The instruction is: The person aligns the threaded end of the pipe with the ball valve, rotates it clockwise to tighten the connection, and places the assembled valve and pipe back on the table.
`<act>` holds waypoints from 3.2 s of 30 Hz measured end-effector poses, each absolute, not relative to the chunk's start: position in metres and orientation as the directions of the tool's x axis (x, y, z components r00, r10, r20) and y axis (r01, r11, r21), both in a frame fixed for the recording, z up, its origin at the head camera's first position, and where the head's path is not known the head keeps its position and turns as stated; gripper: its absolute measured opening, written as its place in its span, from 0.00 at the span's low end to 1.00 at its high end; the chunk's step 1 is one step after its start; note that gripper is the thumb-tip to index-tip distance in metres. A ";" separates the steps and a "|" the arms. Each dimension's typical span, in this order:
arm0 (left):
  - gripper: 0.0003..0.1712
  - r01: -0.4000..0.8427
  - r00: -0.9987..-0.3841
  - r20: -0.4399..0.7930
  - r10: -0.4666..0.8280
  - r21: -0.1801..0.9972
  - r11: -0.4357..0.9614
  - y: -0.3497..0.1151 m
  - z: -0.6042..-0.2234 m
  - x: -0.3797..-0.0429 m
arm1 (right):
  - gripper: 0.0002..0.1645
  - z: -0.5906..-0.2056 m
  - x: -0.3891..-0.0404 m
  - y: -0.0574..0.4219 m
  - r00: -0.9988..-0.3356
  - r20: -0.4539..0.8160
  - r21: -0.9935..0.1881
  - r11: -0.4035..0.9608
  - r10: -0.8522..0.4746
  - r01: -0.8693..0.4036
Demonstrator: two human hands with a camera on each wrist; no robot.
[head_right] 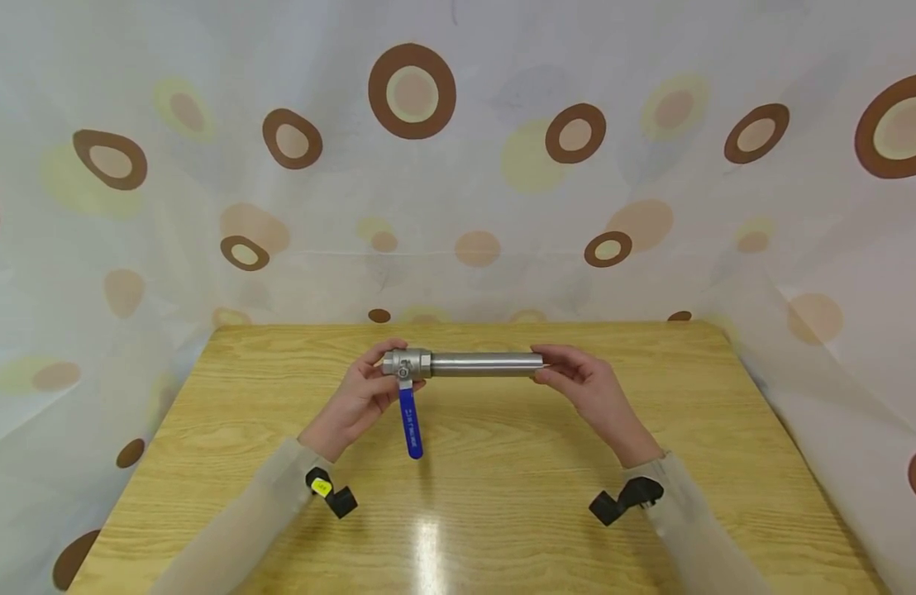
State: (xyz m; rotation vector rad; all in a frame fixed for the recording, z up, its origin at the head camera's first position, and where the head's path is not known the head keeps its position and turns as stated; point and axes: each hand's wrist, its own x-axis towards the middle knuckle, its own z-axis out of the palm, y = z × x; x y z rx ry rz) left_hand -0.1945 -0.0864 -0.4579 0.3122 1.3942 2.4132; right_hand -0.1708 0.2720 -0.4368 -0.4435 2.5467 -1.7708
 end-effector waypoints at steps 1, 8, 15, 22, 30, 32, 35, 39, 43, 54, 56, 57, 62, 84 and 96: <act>0.37 -0.178 -0.919 0.023 0.394 0.867 -0.466 -0.086 -0.458 -0.194 | 0.26 -0.437 -0.171 0.272 -0.960 0.149 -0.923 0.316 -0.236 -0.221; 0.37 -0.180 -0.920 0.028 0.392 0.856 -0.485 -0.085 -0.457 -0.194 | 0.27 -0.438 -0.170 0.274 -0.958 0.139 -0.941 0.267 -0.253 -0.207; 0.37 -0.184 -0.918 0.032 0.396 0.849 -0.495 -0.085 -0.458 -0.195 | 0.26 -0.436 -0.170 0.275 -0.959 0.126 -0.936 0.290 -0.255 -0.201; 0.37 -0.187 -0.917 0.031 0.397 0.847 -0.498 -0.084 -0.458 -0.194 | 0.28 -0.434 -0.169 0.276 -0.960 0.098 -0.940 0.293 -0.263 -0.176; 0.37 -0.197 -0.921 0.019 0.389 0.837 -0.510 -0.082 -0.459 -0.195 | 0.26 -0.434 -0.170 0.274 -0.962 0.116 -0.944 0.273 -0.247 -0.184; 0.36 -0.200 -0.919 0.022 0.393 0.833 -0.515 -0.083 -0.459 -0.195 | 0.26 -0.434 -0.169 0.273 -0.964 0.109 -0.943 0.281 -0.241 -0.177; 0.36 -0.197 -0.918 0.028 0.395 0.832 -0.518 -0.083 -0.459 -0.196 | 0.27 -0.435 -0.169 0.272 -0.965 0.108 -0.937 0.300 -0.238 -0.179; 0.36 -0.186 -0.920 0.033 0.390 0.840 -0.510 -0.083 -0.459 -0.195 | 0.27 -0.435 -0.170 0.272 -0.961 0.121 -0.932 0.304 -0.248 -0.196; 0.36 -0.188 -0.918 0.034 0.395 0.841 -0.508 -0.082 -0.459 -0.195 | 0.26 -0.435 -0.171 0.272 -0.961 0.131 -0.933 0.297 -0.243 -0.202; 0.37 -0.199 -0.918 0.029 0.396 0.828 -0.524 -0.082 -0.460 -0.196 | 0.27 -0.435 -0.172 0.274 -0.963 0.103 -0.945 0.276 -0.248 -0.172; 0.37 -0.202 -0.918 0.029 0.395 0.824 -0.530 -0.083 -0.460 -0.196 | 0.27 -0.434 -0.172 0.274 -0.962 0.109 -0.948 0.264 -0.249 -0.176; 0.37 -0.203 -0.918 0.029 0.396 0.823 -0.531 -0.083 -0.460 -0.196 | 0.27 -0.434 -0.172 0.274 -0.963 0.111 -0.948 0.264 -0.244 -0.176; 0.37 -0.210 -0.916 0.028 0.400 0.817 -0.537 -0.084 -0.460 -0.197 | 0.28 -0.433 -0.172 0.272 -0.968 0.099 -0.943 0.288 -0.231 -0.166; 0.38 -0.216 -0.911 0.036 0.410 0.806 -0.551 -0.085 -0.456 -0.196 | 0.27 -0.433 -0.172 0.272 -0.959 0.113 -0.929 0.316 -0.259 -0.195; 0.37 -0.215 -0.912 0.034 0.410 0.810 -0.546 -0.083 -0.458 -0.197 | 0.26 -0.433 -0.172 0.272 -0.968 0.100 -0.919 0.352 -0.228 -0.178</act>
